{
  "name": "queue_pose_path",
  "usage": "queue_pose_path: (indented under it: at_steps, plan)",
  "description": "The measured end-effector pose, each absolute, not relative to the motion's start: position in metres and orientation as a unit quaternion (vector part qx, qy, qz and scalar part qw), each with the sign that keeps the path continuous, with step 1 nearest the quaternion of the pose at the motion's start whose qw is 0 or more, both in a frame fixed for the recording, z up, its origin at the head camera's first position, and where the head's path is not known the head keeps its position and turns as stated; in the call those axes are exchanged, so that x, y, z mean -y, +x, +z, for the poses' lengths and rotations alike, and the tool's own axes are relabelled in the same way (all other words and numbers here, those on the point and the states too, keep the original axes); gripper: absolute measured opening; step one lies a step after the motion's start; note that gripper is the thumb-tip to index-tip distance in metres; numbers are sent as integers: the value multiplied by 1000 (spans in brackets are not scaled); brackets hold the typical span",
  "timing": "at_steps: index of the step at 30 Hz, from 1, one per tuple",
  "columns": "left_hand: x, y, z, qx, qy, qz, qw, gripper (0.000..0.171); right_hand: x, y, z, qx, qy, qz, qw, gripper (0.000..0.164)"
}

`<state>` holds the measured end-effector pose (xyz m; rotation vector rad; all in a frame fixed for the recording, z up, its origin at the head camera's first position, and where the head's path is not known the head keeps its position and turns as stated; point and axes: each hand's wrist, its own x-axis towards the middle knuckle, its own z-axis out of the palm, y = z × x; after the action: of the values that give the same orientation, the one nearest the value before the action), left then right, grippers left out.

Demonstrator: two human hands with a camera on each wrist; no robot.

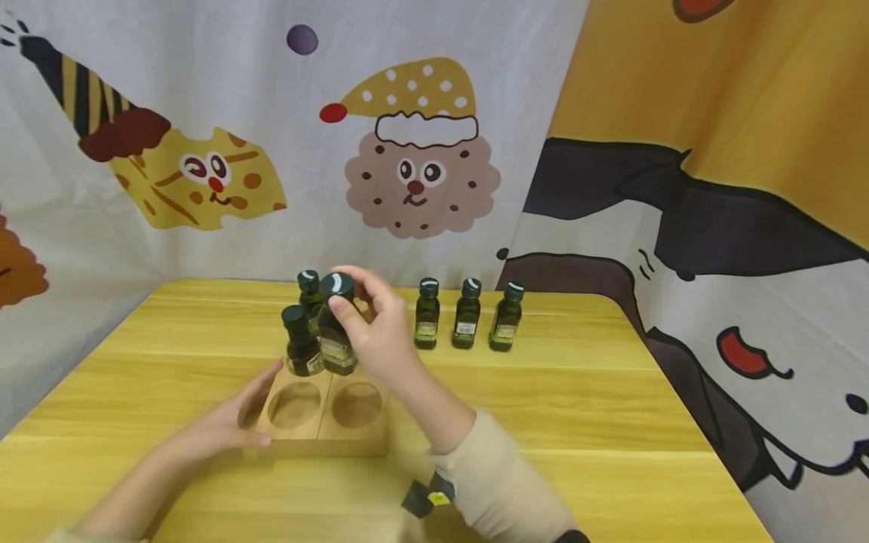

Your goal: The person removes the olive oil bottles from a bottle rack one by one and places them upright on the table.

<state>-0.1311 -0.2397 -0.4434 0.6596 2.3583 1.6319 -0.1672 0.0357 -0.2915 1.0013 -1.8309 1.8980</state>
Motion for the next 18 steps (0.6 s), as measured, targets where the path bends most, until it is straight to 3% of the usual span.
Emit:
queue_pose_path:
  at_steps: [18]
  plan:
    - [239,-132,-444,-795,217,556,102,110,-75,-182,-285,665,341,642,174,29]
